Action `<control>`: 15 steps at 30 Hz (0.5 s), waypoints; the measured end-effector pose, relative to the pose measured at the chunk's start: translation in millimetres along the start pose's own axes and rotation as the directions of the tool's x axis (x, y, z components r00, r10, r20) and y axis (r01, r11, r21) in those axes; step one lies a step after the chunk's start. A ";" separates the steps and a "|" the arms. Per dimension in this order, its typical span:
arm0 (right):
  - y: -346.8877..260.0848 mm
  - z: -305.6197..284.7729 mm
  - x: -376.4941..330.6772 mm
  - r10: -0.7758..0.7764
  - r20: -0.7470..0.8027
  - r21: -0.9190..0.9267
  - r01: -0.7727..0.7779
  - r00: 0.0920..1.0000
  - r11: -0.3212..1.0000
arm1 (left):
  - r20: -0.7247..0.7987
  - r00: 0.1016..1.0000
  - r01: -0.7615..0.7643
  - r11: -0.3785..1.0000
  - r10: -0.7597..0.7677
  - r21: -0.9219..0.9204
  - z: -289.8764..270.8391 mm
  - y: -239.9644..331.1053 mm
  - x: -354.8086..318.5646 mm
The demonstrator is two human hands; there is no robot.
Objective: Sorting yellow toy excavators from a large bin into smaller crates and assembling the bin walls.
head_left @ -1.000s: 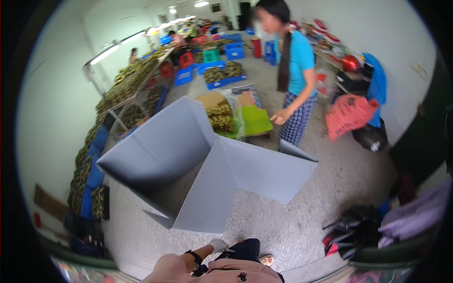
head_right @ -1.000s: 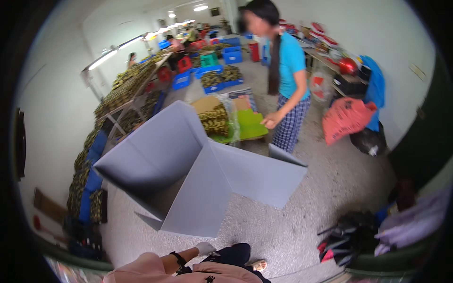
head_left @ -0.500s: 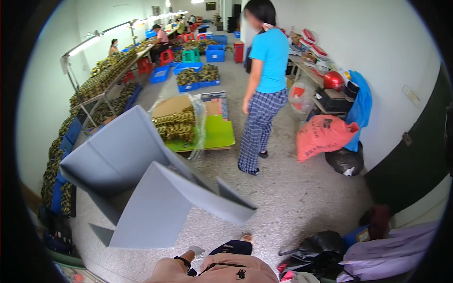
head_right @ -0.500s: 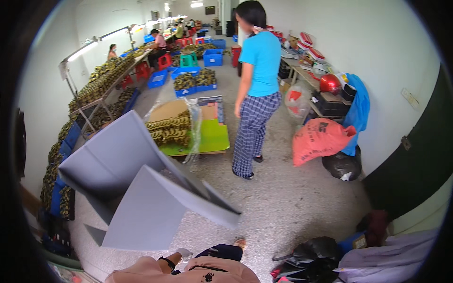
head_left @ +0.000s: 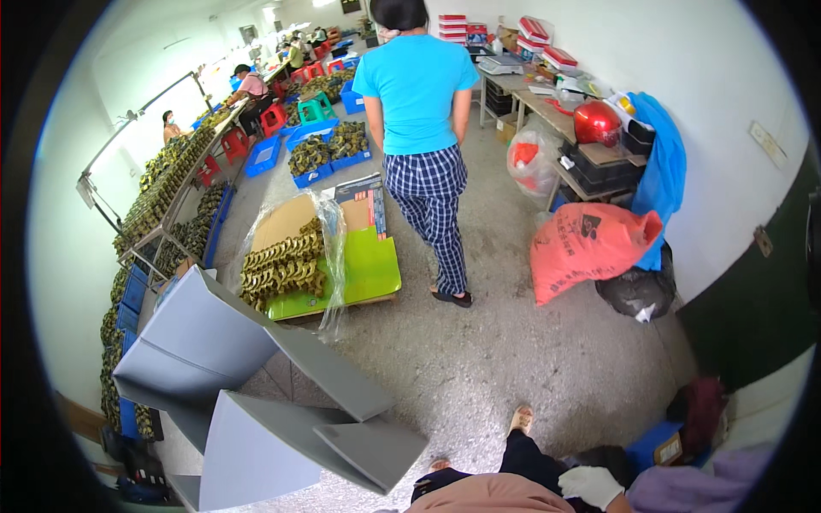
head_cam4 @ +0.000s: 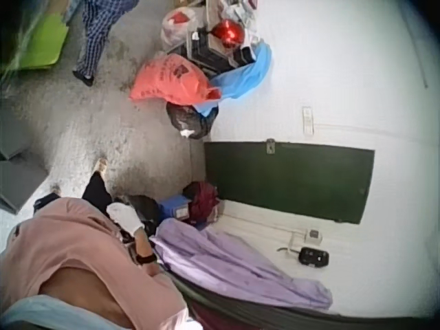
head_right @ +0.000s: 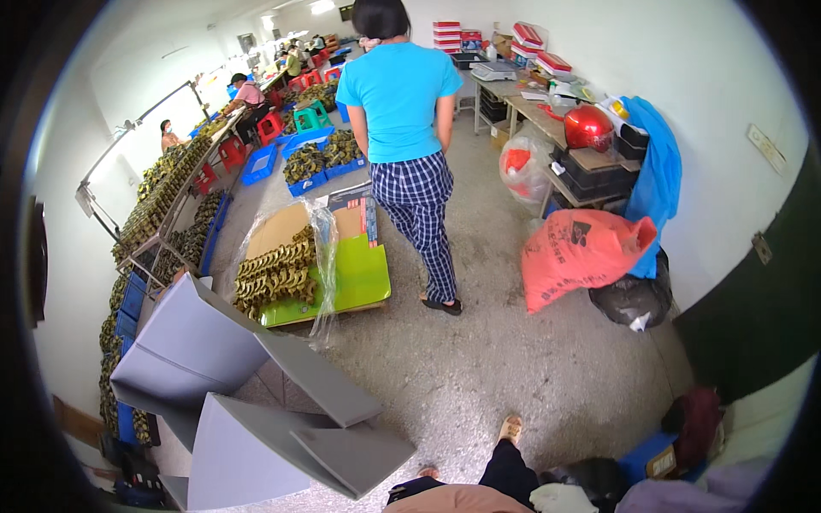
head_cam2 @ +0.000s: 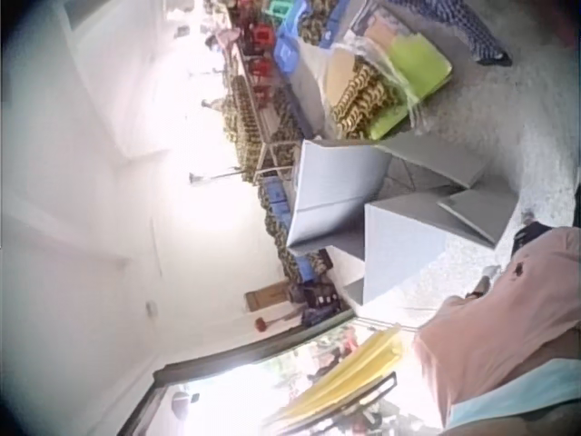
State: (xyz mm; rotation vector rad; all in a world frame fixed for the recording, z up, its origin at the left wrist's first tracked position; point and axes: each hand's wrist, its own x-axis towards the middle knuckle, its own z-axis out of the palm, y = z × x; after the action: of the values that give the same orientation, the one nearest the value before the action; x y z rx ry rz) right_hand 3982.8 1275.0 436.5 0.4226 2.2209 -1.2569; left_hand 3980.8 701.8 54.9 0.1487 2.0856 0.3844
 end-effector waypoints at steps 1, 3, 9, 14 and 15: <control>36.3 -29.4 30.7 -0.322 0.044 -0.431 0.309 0.946 0.848 | -0.019 1.000 0.001 1.000 -0.001 -0.010 -13.2 23.1 19.3; -15.0 -90.9 70.9 -0.120 -0.087 -0.359 0.081 0.989 0.930 | -0.047 0.998 0.031 0.999 -0.033 -0.041 -26.1 59.5 32.3; -110.0 -234.0 179.4 -0.044 -0.124 -0.253 0.011 0.991 0.967 | -0.087 0.986 0.134 0.987 -0.141 -0.087 -75.1 114.5 44.1; -162.7 -267.9 308.7 -0.279 0.151 -0.336 0.314 0.949 0.888 | -0.133 0.970 0.185 0.971 -0.205 -0.153 -128.0 145.2 94.3; -172.3 -269.0 331.4 -0.286 0.155 -0.339 0.323 0.946 0.884 | -0.144 0.966 0.188 0.968 -0.213 -0.166 -141.5 148.8 107.0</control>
State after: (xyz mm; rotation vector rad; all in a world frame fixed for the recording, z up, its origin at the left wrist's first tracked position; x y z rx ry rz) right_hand 3546.4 1418.4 467.2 -0.1380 2.4262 -0.9548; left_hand 3797.2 839.8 84.3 -0.1896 2.1956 0.4407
